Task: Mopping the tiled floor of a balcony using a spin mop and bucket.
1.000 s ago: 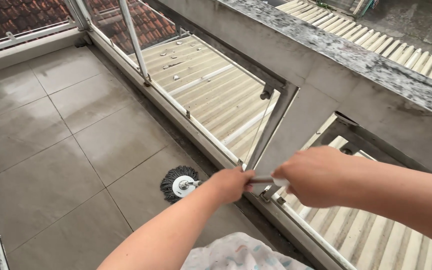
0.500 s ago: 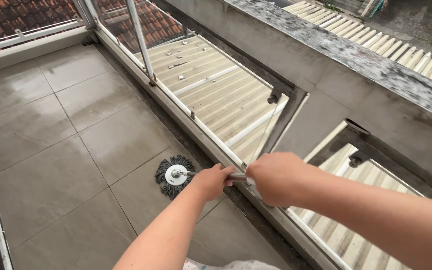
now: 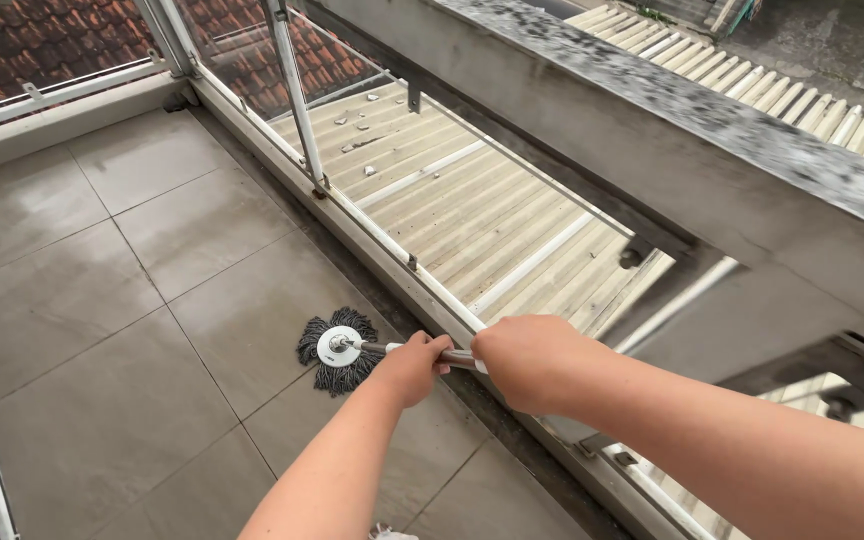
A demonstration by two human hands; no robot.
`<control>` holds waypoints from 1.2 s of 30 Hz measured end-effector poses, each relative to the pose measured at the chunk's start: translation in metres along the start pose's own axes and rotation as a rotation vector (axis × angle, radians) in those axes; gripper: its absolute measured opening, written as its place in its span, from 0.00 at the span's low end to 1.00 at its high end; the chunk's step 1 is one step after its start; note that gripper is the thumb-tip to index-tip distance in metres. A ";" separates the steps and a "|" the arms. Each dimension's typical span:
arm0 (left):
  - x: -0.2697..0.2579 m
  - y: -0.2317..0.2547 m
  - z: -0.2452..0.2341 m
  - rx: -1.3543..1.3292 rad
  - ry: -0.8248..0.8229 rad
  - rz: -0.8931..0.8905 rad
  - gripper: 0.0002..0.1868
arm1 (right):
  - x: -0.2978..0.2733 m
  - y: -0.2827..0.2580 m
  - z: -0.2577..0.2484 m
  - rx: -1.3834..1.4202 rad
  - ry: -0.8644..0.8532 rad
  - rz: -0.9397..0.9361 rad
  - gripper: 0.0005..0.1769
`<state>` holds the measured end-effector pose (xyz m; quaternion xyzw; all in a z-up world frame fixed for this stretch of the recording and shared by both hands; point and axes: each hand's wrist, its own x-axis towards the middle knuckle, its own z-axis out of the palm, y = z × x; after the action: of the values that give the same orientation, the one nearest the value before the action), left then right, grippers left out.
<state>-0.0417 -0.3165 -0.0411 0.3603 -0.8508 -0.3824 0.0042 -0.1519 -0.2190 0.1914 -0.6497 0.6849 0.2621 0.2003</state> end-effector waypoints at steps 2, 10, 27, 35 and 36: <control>0.011 -0.019 -0.015 0.003 0.004 0.000 0.15 | 0.023 -0.009 -0.010 0.008 0.019 -0.005 0.14; 0.050 -0.108 -0.055 0.025 0.029 -0.054 0.10 | 0.113 -0.056 -0.033 0.036 0.050 -0.023 0.08; 0.069 -0.153 -0.078 0.075 0.110 -0.107 0.10 | 0.159 -0.084 -0.053 0.098 0.046 -0.019 0.09; 0.009 -0.058 -0.079 0.090 0.108 -0.041 0.11 | 0.062 -0.064 -0.074 -0.062 -0.071 -0.055 0.16; 0.002 -0.044 -0.077 0.100 0.098 -0.017 0.13 | 0.048 -0.061 -0.077 -0.065 -0.086 -0.032 0.22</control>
<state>0.0057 -0.3870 -0.0158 0.3853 -0.8646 -0.3215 0.0245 -0.0897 -0.3057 0.2164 -0.6548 0.6564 0.3085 0.2125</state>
